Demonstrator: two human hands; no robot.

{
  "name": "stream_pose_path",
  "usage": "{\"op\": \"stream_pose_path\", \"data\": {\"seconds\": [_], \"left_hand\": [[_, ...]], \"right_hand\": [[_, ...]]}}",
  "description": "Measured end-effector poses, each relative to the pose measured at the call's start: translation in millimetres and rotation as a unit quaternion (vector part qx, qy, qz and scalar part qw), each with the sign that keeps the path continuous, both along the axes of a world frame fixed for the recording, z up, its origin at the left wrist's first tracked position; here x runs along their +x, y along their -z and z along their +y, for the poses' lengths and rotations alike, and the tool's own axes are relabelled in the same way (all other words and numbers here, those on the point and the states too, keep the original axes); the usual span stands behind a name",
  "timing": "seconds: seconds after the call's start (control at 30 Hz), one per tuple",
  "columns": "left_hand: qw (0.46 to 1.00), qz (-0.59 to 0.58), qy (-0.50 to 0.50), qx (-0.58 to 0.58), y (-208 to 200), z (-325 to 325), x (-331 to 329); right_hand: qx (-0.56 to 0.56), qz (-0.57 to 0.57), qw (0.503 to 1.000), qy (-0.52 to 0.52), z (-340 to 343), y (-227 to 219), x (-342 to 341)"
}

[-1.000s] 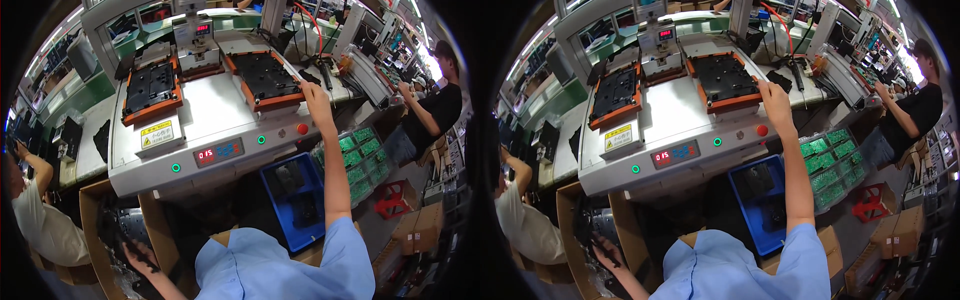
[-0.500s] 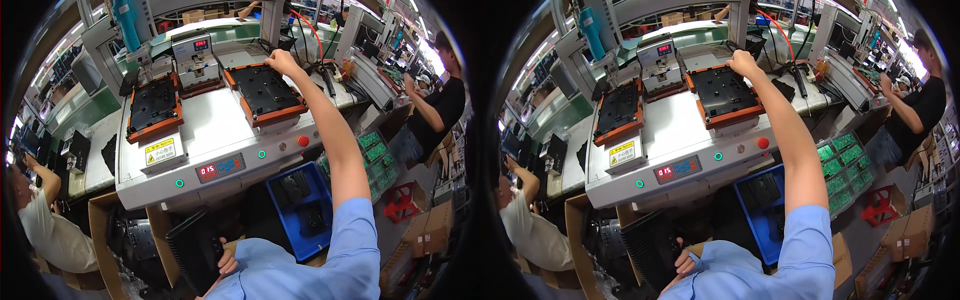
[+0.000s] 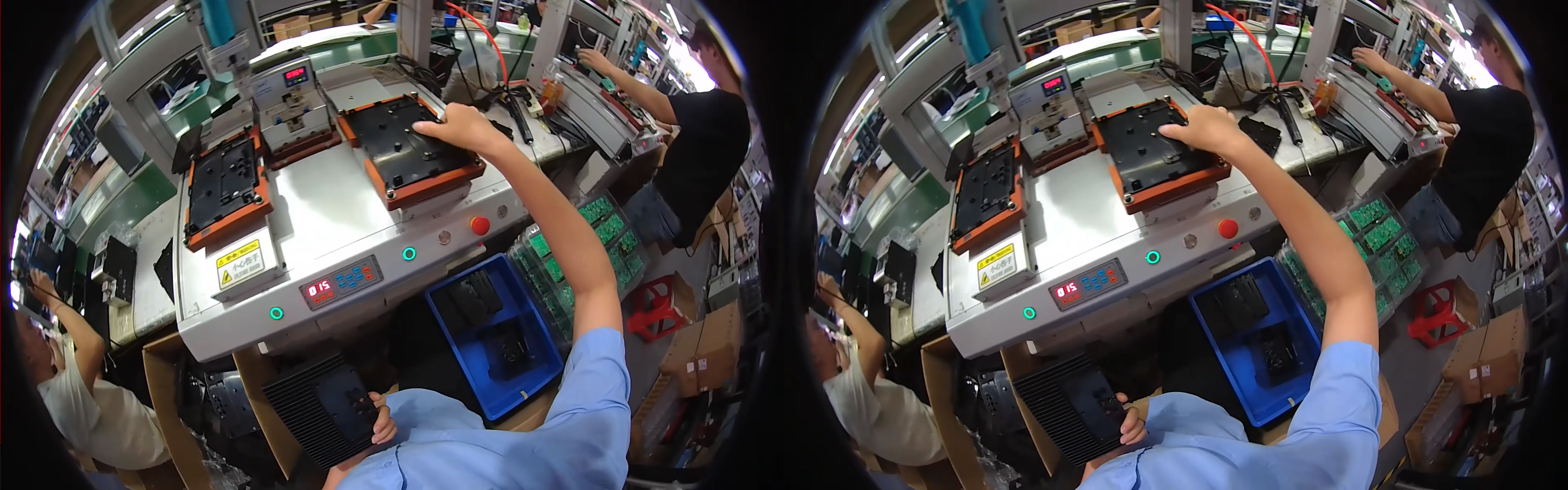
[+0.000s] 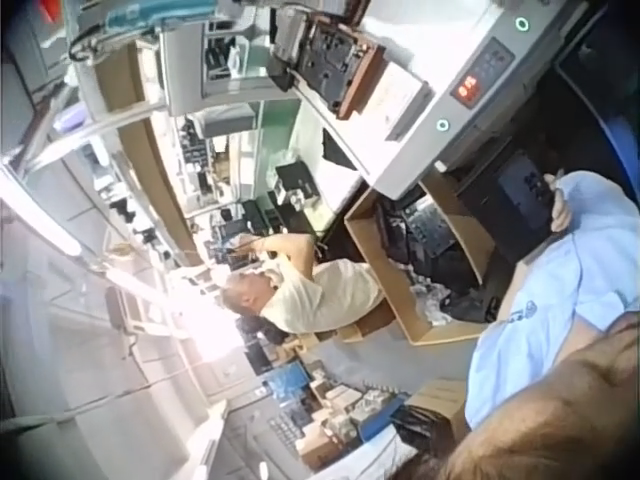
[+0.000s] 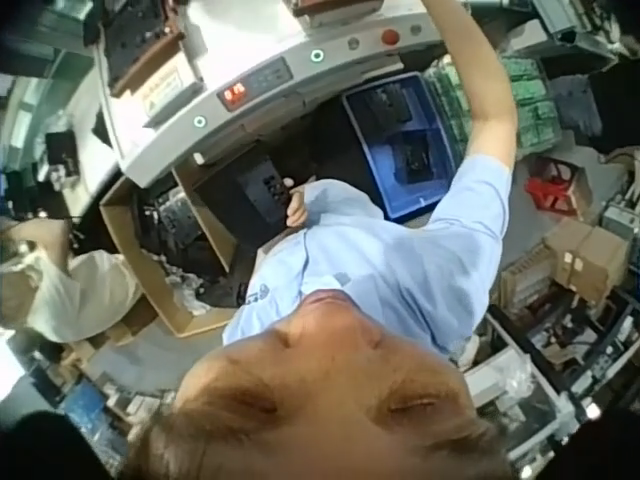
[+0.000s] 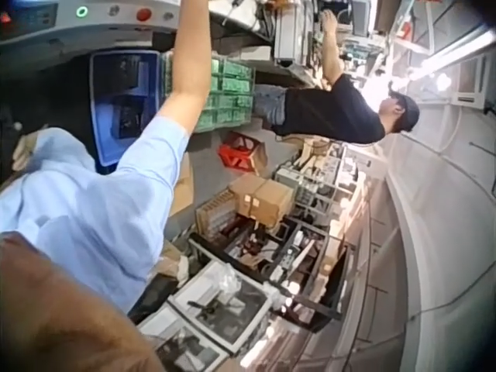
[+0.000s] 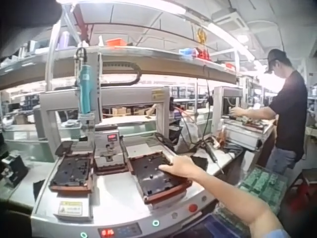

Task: The person assembles electronic device components by placing a PCB and an electronic component into an electronic housing, then pressing the housing in an automated press machine. The completed electronic device is then placed into a plastic tray, which is then placed into a cardboard box.

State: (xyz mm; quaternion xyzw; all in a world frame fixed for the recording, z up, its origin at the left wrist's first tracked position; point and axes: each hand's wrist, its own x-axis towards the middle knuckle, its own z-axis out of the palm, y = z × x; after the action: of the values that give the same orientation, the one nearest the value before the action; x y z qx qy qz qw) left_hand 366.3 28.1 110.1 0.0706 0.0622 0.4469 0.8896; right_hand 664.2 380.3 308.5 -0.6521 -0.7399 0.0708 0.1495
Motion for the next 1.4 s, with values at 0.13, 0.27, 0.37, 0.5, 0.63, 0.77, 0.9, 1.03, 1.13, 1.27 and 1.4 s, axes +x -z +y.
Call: {"op": "stream_pose_path", "data": {"seconds": [0.13, 0.27, 0.37, 0.5, 0.63, 0.77, 0.9, 1.03, 1.13, 1.27, 1.4], "left_hand": [[0.999, 0.022, 0.025, -0.033, -2.6, 12.0, 8.0], [0.995, 0.094, -0.004, -0.022, -12.6, 8.4, 11.8], [0.995, 0.095, -0.027, -0.017, -15.4, 9.5, 20.7], [0.996, 0.050, 0.045, -0.055, 18.1, 6.7, 8.8], [0.997, 0.036, 0.044, -0.051, 9.6, 5.5, 8.5], [0.993, 0.028, 0.068, -0.096, 8.2, -0.4, 9.1], [0.994, 0.037, 0.076, -0.068, 7.2, 0.4, 11.3], [0.993, -0.009, 0.096, -0.074, 7.8, 7.6, 11.7], [0.994, -0.012, 0.090, -0.064, 11.1, 4.1, 13.1], [0.996, 0.043, 0.071, -0.043, 3.3, 10.1, 15.0], [0.992, 0.067, 0.098, -0.036, 0.9, 15.6, 24.4]], "right_hand": [[-0.089, 0.355, 0.930, -0.028, 4.9, -5.7, 17.5], [-0.145, 0.412, 0.897, -0.071, -5.6, -29.0, 33.2], [0.012, 0.529, 0.848, 0.007, 15.6, -3.7, 88.2], [0.131, 0.552, 0.810, 0.148, 53.8, 66.7, 174.8], [0.114, 0.570, 0.782, 0.224, 79.7, 152.8, 212.4], [0.076, 0.531, 0.808, 0.243, 89.9, 190.6, 213.6], [0.084, 0.245, 0.946, 0.194, 91.1, 173.0, 258.2], [0.274, 0.319, 0.902, 0.099, 51.8, 124.1, 226.6], [0.283, 0.393, 0.874, 0.046, -72.5, 67.0, 103.0], [0.096, 0.275, 0.955, -0.059, -220.9, 94.1, -1.0], [-0.354, 0.473, 0.801, -0.098, -297.3, 170.6, -76.2]]}}
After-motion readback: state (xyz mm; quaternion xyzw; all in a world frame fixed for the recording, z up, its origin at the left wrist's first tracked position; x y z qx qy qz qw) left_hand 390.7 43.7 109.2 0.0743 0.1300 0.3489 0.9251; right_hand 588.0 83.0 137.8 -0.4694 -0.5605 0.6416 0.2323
